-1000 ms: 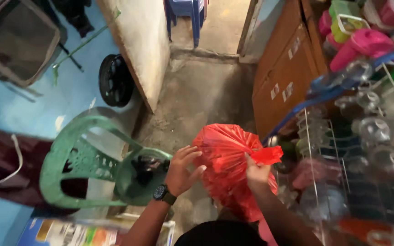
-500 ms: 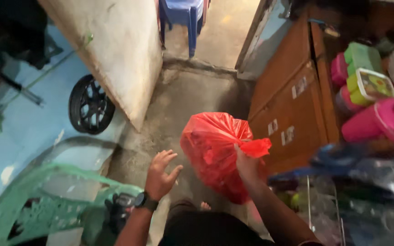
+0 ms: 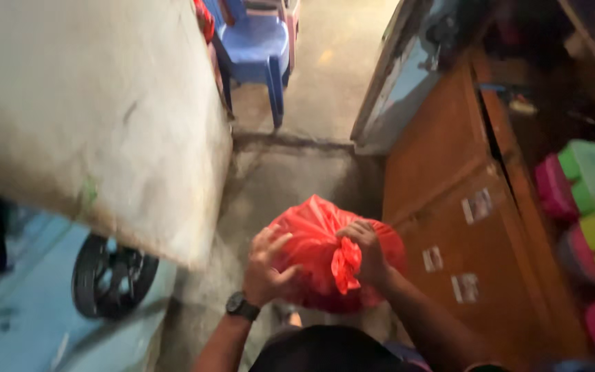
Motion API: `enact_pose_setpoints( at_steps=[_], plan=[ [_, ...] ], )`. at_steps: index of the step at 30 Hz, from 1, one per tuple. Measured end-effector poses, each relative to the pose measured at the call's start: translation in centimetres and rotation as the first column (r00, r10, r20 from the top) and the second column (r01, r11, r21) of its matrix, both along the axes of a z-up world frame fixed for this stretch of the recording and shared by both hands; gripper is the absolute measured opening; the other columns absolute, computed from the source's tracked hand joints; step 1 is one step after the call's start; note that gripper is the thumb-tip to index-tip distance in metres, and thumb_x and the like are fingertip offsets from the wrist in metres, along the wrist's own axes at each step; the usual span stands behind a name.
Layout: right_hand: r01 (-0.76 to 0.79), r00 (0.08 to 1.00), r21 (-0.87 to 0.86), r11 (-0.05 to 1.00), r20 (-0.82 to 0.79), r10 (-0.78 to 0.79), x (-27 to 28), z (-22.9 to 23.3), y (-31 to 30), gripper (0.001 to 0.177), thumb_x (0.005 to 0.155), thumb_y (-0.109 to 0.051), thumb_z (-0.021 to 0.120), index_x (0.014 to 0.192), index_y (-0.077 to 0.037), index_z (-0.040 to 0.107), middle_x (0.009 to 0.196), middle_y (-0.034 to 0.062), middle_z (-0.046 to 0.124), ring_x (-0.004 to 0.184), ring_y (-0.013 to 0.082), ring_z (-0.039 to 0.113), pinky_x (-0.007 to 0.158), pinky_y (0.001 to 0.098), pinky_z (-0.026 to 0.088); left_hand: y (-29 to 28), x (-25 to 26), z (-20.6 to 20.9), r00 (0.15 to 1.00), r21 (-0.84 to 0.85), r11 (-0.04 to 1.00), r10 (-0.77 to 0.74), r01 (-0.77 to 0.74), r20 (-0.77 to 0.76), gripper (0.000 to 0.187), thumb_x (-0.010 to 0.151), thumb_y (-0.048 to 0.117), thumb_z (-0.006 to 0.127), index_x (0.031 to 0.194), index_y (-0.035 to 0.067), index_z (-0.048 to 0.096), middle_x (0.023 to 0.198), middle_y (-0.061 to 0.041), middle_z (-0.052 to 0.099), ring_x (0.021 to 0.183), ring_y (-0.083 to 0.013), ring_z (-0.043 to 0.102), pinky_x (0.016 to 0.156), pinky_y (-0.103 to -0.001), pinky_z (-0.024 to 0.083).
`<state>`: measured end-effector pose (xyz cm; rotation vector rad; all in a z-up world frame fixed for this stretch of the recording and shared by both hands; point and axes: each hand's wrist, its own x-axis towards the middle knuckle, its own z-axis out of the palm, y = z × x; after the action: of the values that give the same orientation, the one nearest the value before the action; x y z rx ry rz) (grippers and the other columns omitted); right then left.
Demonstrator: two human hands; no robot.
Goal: The person transfers trash from a yellow bag into a red bag, ties the red bag, and carries it outside to place it into a larger black trash bag. The person then returns inside and picks up another red trash bag.
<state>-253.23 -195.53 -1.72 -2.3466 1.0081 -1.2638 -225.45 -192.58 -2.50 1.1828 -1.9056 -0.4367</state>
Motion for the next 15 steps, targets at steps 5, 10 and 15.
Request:
enact_pose_setpoints(
  at_steps=[5,10,15],
  plan=[
    [0.077,0.994,0.061,0.995,-0.077,-0.072,0.8,-1.0,-8.3,0.039,0.069,-0.030,0.070,0.103,-0.011,0.066,0.096,0.0087,0.066,0.096,0.0335,0.059,0.089,0.0427,0.044,-10.5,-1.5,-0.4,0.991,0.070,0.990,-0.125,0.122,0.038,0.067,0.065,0.030,0.089,0.124,0.008,0.069,0.144,-0.022,0.055,0.138,-0.0417,0.046,0.117,-0.051,0.035],
    [0.089,0.995,0.044,0.995,-0.058,-0.086,0.7,-1.9,-16.6,0.042,0.069,-0.031,0.075,0.105,-0.011,0.066,0.098,0.0085,0.065,0.099,0.0331,0.059,0.091,0.0429,0.044,-20.4,-2.7,-1.2,0.990,0.086,0.987,-0.136,0.134,0.028,0.058,0.067,0.030,0.088,0.119,0.010,0.073,0.141,-0.019,0.060,0.137,-0.0396,0.049,0.116,-0.049,0.037],
    [0.070,0.996,0.053,0.996,-0.062,-0.066,-1.0,-3.3,-26.8,0.051,0.060,-0.033,0.076,0.104,-0.010,0.065,0.097,0.0088,0.065,0.098,0.0343,0.059,0.089,0.0433,0.043,-30.5,-3.3,-2.9,0.989,0.072,0.990,-0.130,0.125,0.074,0.059,0.069,0.029,0.088,0.122,0.010,0.070,0.140,-0.018,0.061,0.136,-0.0402,0.050,0.115,-0.050,0.037]
  ],
)
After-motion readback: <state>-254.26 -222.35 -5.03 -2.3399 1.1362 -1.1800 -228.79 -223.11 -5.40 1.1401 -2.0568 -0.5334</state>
